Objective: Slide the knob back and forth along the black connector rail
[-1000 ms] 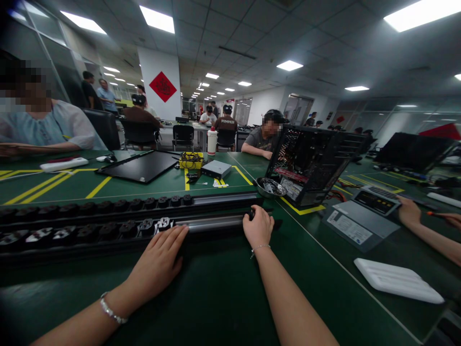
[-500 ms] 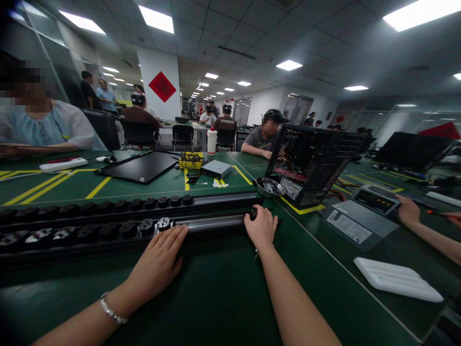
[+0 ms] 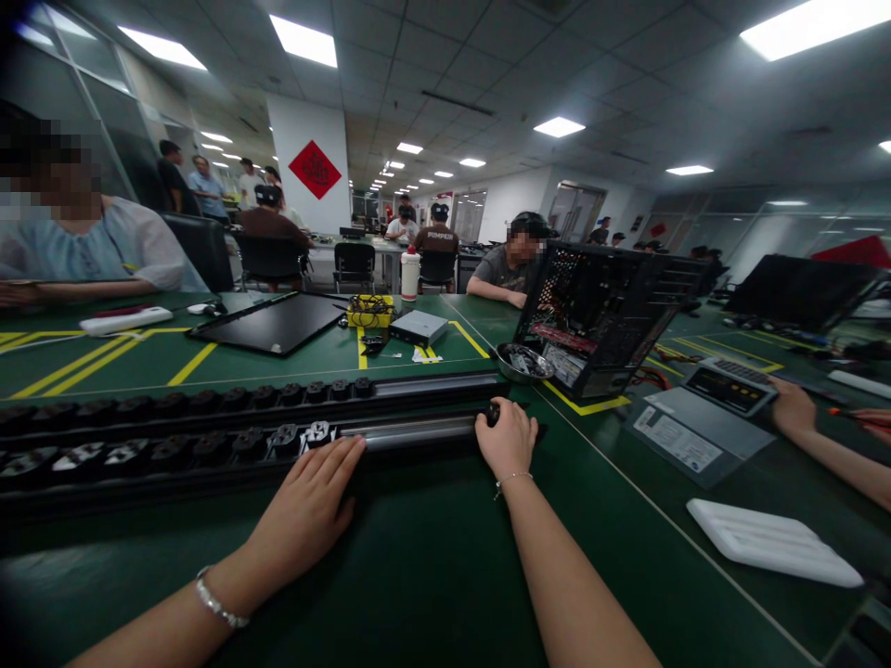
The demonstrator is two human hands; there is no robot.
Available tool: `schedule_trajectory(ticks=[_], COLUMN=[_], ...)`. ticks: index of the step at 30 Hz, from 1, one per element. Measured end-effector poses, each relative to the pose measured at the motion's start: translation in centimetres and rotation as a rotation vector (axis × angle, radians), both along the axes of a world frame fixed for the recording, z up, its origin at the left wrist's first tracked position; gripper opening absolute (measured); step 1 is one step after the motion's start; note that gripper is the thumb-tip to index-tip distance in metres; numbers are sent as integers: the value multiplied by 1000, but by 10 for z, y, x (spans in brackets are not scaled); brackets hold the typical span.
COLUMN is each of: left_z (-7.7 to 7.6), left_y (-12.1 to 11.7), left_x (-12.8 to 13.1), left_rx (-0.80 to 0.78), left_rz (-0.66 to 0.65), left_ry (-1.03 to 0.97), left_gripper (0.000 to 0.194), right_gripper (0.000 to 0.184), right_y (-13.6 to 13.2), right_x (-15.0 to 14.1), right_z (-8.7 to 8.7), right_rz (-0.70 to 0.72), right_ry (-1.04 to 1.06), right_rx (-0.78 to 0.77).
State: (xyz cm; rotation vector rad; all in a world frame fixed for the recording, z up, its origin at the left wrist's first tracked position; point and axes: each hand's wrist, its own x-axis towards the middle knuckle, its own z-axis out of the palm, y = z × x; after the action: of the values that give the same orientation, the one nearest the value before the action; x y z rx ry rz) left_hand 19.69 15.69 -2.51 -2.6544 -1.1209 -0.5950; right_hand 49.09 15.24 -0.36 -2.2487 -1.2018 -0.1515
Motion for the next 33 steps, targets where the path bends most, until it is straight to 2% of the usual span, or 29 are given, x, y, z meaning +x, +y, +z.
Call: schedule_trajectory(ticks=[13,33], left_z=[1,-2], left_y=[-1,1], left_x=[1,0], left_rx=[29,17], left_rz=[5,-4], left_ry=[-3,-8], left_gripper=[64,65], right_gripper=[31,32], right_y=[2,0], right_x=[4,2], right_z=[-4,4], right_rz=[27,30], right_ry=[-23,57], right_rx=[61,2])
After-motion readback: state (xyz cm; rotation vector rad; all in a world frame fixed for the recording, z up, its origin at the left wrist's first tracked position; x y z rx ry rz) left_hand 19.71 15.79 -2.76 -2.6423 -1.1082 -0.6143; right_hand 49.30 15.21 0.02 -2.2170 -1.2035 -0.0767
